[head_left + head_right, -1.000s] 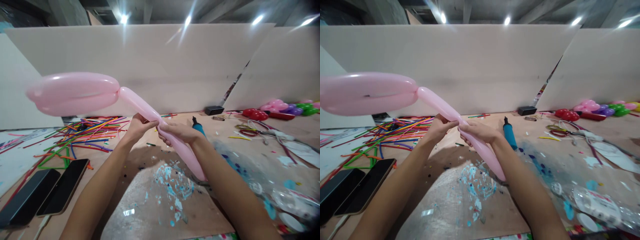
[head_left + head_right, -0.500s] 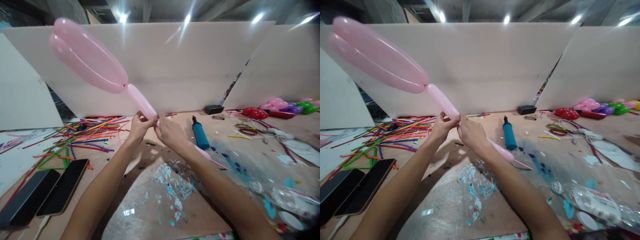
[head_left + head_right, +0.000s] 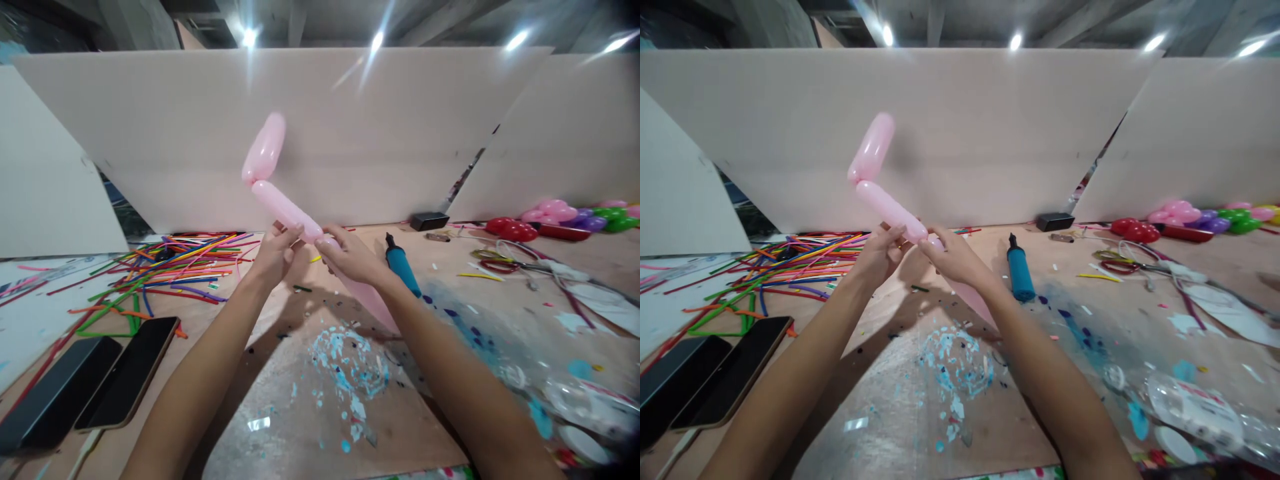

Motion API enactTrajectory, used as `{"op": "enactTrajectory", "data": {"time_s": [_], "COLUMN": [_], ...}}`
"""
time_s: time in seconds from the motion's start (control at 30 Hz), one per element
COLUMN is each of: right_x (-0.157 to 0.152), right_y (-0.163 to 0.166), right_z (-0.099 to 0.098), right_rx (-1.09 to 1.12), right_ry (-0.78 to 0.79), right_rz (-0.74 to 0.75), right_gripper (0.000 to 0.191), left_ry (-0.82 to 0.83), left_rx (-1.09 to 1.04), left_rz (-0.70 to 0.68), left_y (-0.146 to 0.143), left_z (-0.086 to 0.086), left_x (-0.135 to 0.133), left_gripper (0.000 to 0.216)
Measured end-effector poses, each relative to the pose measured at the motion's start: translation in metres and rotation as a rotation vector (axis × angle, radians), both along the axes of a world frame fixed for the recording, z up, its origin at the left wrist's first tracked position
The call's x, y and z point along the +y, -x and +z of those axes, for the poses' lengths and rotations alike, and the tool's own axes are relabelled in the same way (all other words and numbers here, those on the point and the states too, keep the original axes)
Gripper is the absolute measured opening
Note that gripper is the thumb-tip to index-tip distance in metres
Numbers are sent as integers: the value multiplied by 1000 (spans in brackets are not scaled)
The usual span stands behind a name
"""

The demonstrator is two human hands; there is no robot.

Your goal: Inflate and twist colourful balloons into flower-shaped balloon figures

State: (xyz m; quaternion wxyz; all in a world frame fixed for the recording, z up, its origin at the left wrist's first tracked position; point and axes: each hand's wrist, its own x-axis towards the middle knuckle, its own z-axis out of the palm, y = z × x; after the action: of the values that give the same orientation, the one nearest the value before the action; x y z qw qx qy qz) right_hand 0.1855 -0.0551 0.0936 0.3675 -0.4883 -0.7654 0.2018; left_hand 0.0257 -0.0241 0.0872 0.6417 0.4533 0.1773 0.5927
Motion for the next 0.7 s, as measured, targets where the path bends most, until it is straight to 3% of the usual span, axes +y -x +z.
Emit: {"op": "enactTrajectory", "data": {"time_s": [0.07,0.17,0.27,0.33,0.43,0.5,0.6,0.7], "right_x": [-1,-4,-6,-6,-3,-2,-1,-1], "right_y": [-5,-9,-16,-24,-37,-41,-40,-37], "right_z": [3,9,14,17,18,17,17,17], "right_rx": [-17,-126,-121,-89,-69,-83,-81,24], "right_ry": [4,-133,-5,111,111,77,57,45], "right_rz": [10,-58,1,41,2,-30,-54,-59], "right_gripper": [41,41,38,36,33,32,29,25], "left_ry": [-44,20,98,71,32,-10,-202,-413], "left_rx": [28,51,-95,-206,-235,-146,57,359], "left_rz": [49,27,-11,77,299,414,580,549], "left_y": [-2,3,22,40,63,70,70,67], "left_z": [-3,-4,2,8,13,13,13,12], "left_x": [0,1,10,20,35,40,37,28], "left_gripper": [33,43,57,57,42,36,40,43]}}
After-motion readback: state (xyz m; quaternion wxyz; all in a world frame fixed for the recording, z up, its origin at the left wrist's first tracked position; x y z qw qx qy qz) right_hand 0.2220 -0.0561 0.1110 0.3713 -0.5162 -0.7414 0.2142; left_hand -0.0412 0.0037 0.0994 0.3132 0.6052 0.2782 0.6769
